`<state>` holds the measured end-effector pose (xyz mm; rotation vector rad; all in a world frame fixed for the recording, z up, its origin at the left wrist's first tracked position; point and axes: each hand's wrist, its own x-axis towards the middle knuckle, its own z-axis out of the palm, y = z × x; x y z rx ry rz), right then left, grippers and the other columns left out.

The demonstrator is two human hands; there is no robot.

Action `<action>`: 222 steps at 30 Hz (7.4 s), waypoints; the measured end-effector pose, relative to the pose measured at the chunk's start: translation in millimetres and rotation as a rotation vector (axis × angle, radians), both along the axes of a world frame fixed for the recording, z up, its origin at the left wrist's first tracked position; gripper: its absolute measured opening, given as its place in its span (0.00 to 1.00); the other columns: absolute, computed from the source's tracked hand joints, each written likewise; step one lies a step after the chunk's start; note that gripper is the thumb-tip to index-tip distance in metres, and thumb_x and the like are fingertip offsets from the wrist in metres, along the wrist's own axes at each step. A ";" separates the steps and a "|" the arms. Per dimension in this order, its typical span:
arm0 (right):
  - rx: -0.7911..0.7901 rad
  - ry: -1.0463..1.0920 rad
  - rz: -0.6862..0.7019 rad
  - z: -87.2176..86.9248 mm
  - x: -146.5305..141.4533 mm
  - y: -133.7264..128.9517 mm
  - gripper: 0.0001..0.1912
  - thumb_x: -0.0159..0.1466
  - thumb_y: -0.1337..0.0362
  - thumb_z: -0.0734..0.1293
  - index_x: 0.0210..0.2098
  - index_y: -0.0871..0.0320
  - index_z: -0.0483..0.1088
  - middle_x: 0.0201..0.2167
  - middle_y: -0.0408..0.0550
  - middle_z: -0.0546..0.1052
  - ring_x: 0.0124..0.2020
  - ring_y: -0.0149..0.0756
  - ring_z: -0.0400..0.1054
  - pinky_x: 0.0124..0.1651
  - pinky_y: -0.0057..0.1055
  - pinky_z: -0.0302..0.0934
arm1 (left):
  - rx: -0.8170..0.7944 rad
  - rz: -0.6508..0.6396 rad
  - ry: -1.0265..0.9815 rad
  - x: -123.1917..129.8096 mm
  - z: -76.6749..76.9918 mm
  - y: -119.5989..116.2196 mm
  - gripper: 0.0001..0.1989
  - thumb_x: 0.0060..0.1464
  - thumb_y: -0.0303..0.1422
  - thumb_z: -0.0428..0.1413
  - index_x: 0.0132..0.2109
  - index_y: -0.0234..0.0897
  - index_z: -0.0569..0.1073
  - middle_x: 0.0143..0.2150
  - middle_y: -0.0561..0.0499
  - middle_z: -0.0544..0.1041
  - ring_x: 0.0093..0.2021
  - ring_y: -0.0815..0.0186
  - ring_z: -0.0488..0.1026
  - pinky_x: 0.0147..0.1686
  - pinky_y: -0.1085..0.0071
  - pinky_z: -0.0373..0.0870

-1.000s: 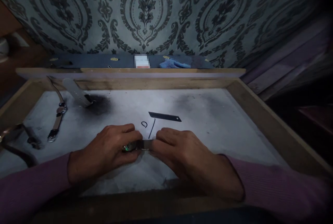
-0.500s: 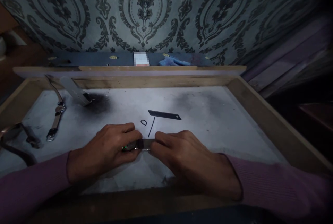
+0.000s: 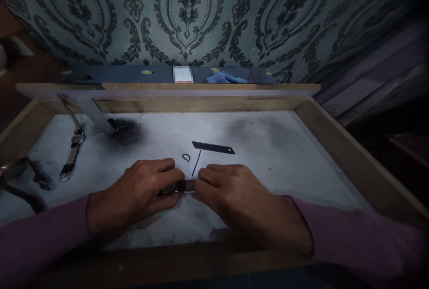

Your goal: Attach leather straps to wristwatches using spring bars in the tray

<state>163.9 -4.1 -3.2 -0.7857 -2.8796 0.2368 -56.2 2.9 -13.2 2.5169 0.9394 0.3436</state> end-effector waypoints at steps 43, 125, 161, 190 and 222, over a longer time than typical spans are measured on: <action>-0.441 0.072 -0.023 0.4 -0.5 15.1 0.11 0.68 0.72 0.59 0.28 0.61 0.64 0.26 0.43 0.70 0.26 0.28 0.63 0.30 0.26 0.52 | 0.043 -0.027 0.016 -1.7 -3.3 0.6 0.06 0.60 0.28 0.52 0.38 0.33 0.74 0.31 0.51 0.70 0.28 0.67 0.68 0.27 0.72 0.61; -0.653 0.208 -0.105 5.1 -1.1 11.5 0.06 0.69 0.70 0.56 0.36 0.61 0.64 0.37 0.51 0.72 0.34 0.34 0.66 0.38 0.34 0.64 | -0.345 -0.024 -0.094 -10.7 16.3 3.8 0.09 0.58 0.28 0.54 0.46 0.38 0.66 0.35 0.54 0.72 0.32 0.69 0.69 0.31 0.74 0.62; -0.652 0.322 -0.085 -1.5 1.5 9.0 0.06 0.69 0.70 0.56 0.37 0.61 0.63 0.35 0.49 0.71 0.34 0.34 0.65 0.38 0.34 0.63 | -0.339 0.031 -0.044 -9.2 5.0 2.3 0.12 0.57 0.37 0.58 0.41 0.39 0.63 0.27 0.58 0.70 0.24 0.71 0.66 0.23 0.77 0.55; -0.686 0.284 -0.049 5.6 -2.4 5.8 0.07 0.69 0.71 0.55 0.33 0.59 0.60 0.34 0.47 0.70 0.30 0.31 0.62 0.33 0.30 0.58 | -0.265 -0.016 -0.179 -2.9 4.6 -0.8 0.02 0.50 0.24 0.53 0.33 0.34 0.69 0.20 0.61 0.62 0.17 0.76 0.58 0.19 0.77 0.53; -0.656 0.242 0.033 1.8 1.7 13.5 0.08 0.70 0.70 0.56 0.40 0.59 0.67 0.39 0.49 0.70 0.37 0.33 0.66 0.40 0.32 0.65 | -0.233 0.019 -0.223 -0.8 2.7 -2.1 0.03 0.49 0.23 0.53 0.30 0.35 0.67 0.19 0.61 0.61 0.17 0.76 0.57 0.18 0.78 0.52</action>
